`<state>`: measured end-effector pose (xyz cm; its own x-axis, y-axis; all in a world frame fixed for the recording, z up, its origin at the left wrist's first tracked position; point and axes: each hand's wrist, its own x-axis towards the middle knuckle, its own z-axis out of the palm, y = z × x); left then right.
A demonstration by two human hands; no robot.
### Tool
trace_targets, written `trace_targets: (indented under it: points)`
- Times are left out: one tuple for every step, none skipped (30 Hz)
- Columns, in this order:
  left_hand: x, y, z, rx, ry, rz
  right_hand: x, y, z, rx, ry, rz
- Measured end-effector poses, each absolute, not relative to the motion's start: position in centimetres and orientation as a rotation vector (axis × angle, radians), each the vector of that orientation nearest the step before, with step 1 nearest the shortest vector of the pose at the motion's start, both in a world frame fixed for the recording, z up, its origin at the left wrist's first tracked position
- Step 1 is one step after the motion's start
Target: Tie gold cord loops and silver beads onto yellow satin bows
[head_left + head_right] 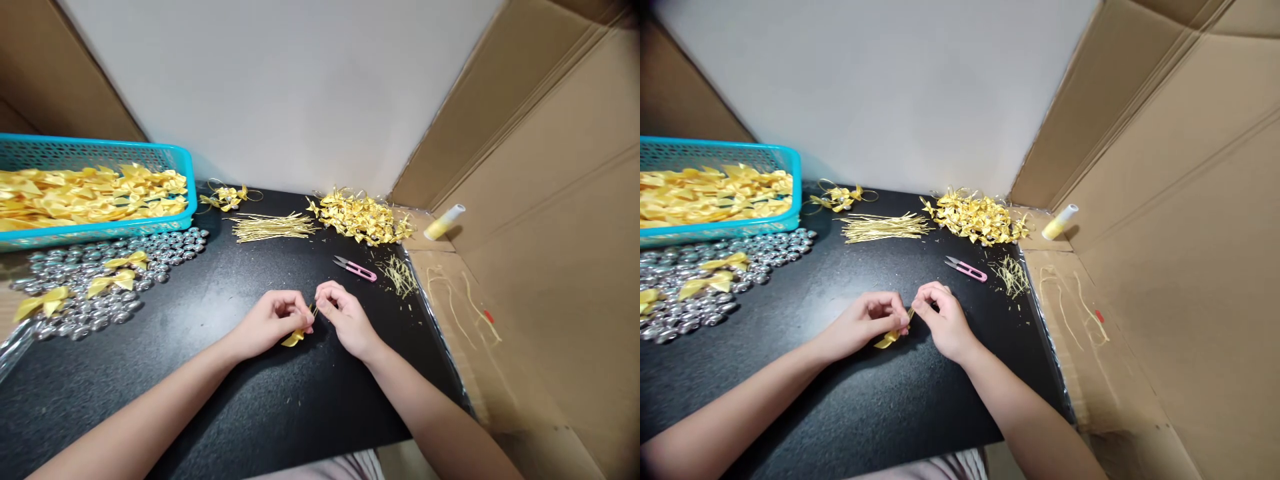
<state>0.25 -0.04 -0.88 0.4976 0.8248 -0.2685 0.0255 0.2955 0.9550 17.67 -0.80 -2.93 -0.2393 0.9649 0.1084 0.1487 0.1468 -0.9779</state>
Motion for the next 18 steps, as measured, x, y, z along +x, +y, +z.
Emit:
trace_targets:
  points:
    - [0.23,-0.01,-0.86,1.159,0.911,0.642,17.66,-0.81,-2.95,-1.113,-1.563,1.196]
    - [0.2,0.02,-0.85,1.161,0.906,0.64,17.66,-0.81,-2.98,-1.113,-1.565,1.196]
    - [0.16,0.04,-0.83,1.162,0.902,0.636,17.66,-0.81,-3.0,-1.114,-1.569,1.194]
    - [0.13,0.06,-0.83,1.163,0.899,0.633,17.66,-0.81,-3.01,-1.116,-1.574,1.189]
    - [0.1,0.07,-0.83,1.163,0.896,0.631,17.67,-0.81,-3.01,-1.119,-1.578,1.185]
    - [0.06,0.08,-0.85,1.165,0.893,0.628,17.68,-0.81,-3.0,-1.122,-1.581,1.185]
    - [0.03,0.08,-0.87,1.168,0.892,0.625,17.69,-0.8,-2.98,-1.124,-1.584,1.188]
    - [0.0,0.07,-0.9,1.173,0.891,0.624,17.71,-0.78,-2.95,-1.126,-1.585,1.194]
    - [-0.02,0.06,-0.94,1.179,0.889,0.622,17.73,-0.77,-2.93,-1.128,-1.586,1.201]
    - [-0.04,0.04,-0.97,1.185,0.887,0.621,17.75,-0.75,-2.9,-1.129,-1.589,1.209]
    - [-0.06,0.01,-1.01,1.192,0.886,0.62,17.77,-0.72,-2.88,-1.133,-1.592,1.215]
    - [-0.07,-0.01,-1.04,1.198,0.887,0.617,17.79,-0.7,-2.86,-1.138,-1.596,1.22]
    - [-0.08,-0.05,-1.07,1.204,0.889,0.614,17.81,-0.67,-2.84,-1.144,-1.601,1.224]
    - [-0.09,-0.07,-1.1,1.21,0.889,0.609,17.84,-0.64,-2.82,-1.152,-1.604,1.226]
    - [-0.09,-0.1,-1.14,1.216,0.887,0.605,17.88,-0.6,-2.8,-1.161,-1.603,1.227]
    - [-0.09,-0.11,-1.18,1.22,0.885,0.606,17.92,-0.56,-2.78,-1.17,-1.6,1.225]
    - [-0.09,-0.12,-1.21,1.224,0.882,0.611,17.97,-0.52,-2.77,-1.179,-1.593,1.222]
    - [-0.09,-0.12,-1.25,1.228,0.88,0.617,18.02,-0.47,-2.75,-1.185,-1.585,1.22]
